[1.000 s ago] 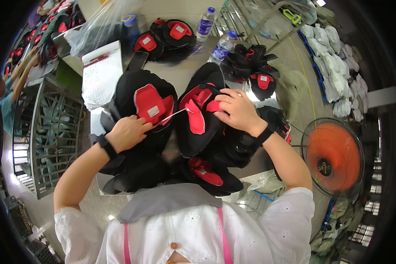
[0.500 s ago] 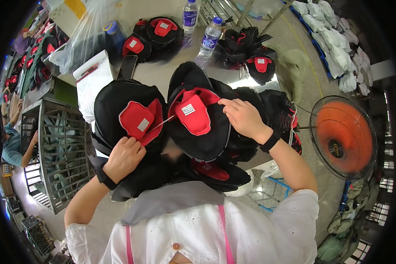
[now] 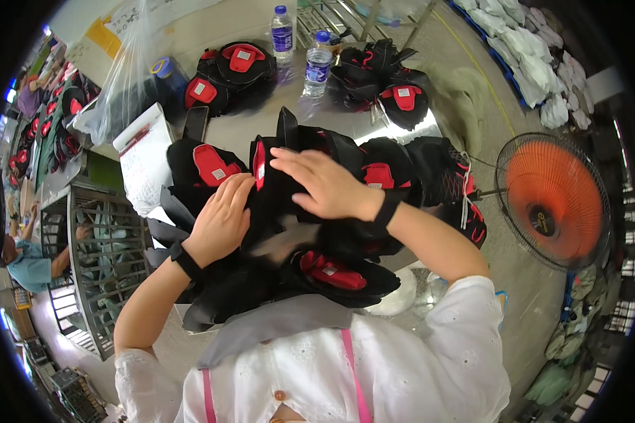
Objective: The recorder organizes black and red footwear components on a metal table and moves them between stations in a factory.
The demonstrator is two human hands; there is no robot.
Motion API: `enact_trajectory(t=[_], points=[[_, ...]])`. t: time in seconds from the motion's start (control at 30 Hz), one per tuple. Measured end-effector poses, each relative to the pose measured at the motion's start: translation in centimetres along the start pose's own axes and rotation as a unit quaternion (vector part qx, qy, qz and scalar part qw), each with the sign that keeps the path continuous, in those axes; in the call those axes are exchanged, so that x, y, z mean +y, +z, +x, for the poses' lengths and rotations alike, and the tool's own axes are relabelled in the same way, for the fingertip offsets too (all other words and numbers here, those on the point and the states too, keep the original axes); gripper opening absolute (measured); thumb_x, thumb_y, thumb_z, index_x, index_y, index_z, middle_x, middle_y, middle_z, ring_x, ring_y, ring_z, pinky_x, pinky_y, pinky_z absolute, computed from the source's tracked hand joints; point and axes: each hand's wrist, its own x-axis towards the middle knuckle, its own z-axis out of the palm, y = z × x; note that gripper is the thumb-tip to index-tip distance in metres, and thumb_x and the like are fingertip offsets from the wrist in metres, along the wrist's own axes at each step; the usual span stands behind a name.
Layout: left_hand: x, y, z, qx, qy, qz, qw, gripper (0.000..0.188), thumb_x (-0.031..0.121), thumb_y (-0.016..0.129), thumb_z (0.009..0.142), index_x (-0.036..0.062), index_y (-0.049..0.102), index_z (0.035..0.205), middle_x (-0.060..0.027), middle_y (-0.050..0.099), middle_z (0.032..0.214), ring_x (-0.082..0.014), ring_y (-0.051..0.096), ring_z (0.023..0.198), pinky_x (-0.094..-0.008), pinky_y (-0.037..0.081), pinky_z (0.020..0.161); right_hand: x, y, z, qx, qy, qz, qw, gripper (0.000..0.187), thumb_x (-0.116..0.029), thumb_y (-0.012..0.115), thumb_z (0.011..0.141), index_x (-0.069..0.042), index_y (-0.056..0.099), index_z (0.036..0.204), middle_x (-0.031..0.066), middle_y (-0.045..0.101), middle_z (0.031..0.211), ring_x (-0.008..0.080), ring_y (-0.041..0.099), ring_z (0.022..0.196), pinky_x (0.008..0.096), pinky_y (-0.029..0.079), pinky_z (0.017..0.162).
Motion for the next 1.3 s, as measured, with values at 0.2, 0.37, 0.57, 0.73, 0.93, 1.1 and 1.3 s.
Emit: enact_trajectory(t=[0.2, 0.37, 0.57, 0.73, 0.93, 1.1, 1.3], points=[[0.1, 0.6, 3.8, -0.227, -0.222, -0.227, 0.921, 0.082, 0.019, 0.064, 0.075, -0.005, 0.012, 0.135, -0.0261, 0.043, 0.123, -0.0412, 0.048, 0.107, -0.0391, 0.04, 0.09, 4.3, -0.4, -1.9, -0.063, 0.065, -0.202, 0.975, 0.058, -0.022, 0.069, 0.068, -0.011, 0.047, 0.121, 0.0085, 0.049, 0.119, 0.0286, 0.037, 0.12, 0.0442, 0.032, 0.095], [-3.5, 4.1, 3.8, 0.051, -0.137, -0.274, 0.95, 0.077, 0.009, 0.062, 0.07, 0.0063, 0.022, 0.136, -0.0284, 0.05, 0.114, -0.0422, 0.053, 0.097, -0.0416, 0.043, 0.083, 4.3, 0.1, -0.8, -0.086, 0.02, -0.248, 0.965, 0.058, -0.025, 0.066, 0.07, -0.011, 0.047, 0.122, 0.0067, 0.048, 0.119, 0.0276, 0.037, 0.12, 0.0418, 0.028, 0.1], [-9.5, 2.4, 1.8, -0.116, -0.29, -0.054, 0.948, 0.054, 0.01, 0.062, 0.071, 0.0162, 0.046, 0.122, -0.0174, 0.053, 0.103, -0.0381, 0.053, 0.097, -0.0425, 0.045, 0.078, 5.1, -1.0, -2.0, -0.16, 0.038, -0.218, 0.962, 0.023, -0.028, 0.067, 0.069, -0.009, 0.062, 0.08, 0.0027, 0.056, 0.095, 0.0227, 0.044, 0.113, 0.0402, 0.029, 0.099], [-6.0, 4.4, 3.0, -0.071, -0.021, 0.207, 0.976, 0.04, 0.013, 0.054, 0.075, 0.0155, 0.053, 0.115, -0.0112, 0.039, 0.129, -0.0291, 0.032, 0.123, -0.046, 0.029, 0.097, 4.1, -1.1, -3.6, -0.092, 0.014, -0.181, 0.979, 0.026, -0.027, 0.071, 0.065, -0.009, 0.062, 0.08, 0.0028, 0.056, 0.095, 0.0232, 0.045, 0.111, 0.0412, 0.029, 0.1], [-3.6, 7.0, 5.2, -0.168, 0.051, 0.095, 0.98, 0.043, 0.009, 0.05, 0.073, 0.0037, 0.051, 0.116, -0.0138, 0.04, 0.13, -0.0272, 0.027, 0.129, -0.0492, 0.026, 0.099, 2.4, -1.2, -4.7, -0.062, 0.0, -0.138, 0.988, 0.026, -0.022, 0.072, 0.063, -0.008, 0.058, 0.081, 0.0035, 0.055, 0.1, 0.0248, 0.043, 0.113, 0.0415, 0.031, 0.1], [-3.1, 8.4, 8.2, -0.354, 0.003, 0.06, 0.933, 0.037, 0.016, 0.053, 0.067, -0.0003, 0.059, 0.1, -0.0118, 0.054, 0.113, -0.0257, 0.043, 0.113, -0.0503, 0.026, 0.095, 2.7, -1.0, -6.1, -0.04, 0.005, -0.094, 0.995, 0.026, -0.02, 0.07, 0.064, -0.006, 0.055, 0.08, 0.0048, 0.052, 0.101, 0.0273, 0.042, 0.116, 0.0429, 0.035, 0.097], [-8.5, 9.5, 3.4, -0.3, 0.154, 0.162, 0.927, 0.028, 0.022, 0.051, 0.07, 0.0096, 0.06, 0.095, -0.0035, 0.053, 0.084, -0.0205, 0.049, 0.093, -0.0397, 0.036, 0.079, 1.2, -2.9, -8.1, -0.041, 0.033, -0.129, 0.99, 0.027, -0.019, 0.07, 0.064, -0.008, 0.057, 0.085, 0.0034, 0.052, 0.107, 0.0251, 0.042, 0.116, 0.0406, 0.036, 0.095]])
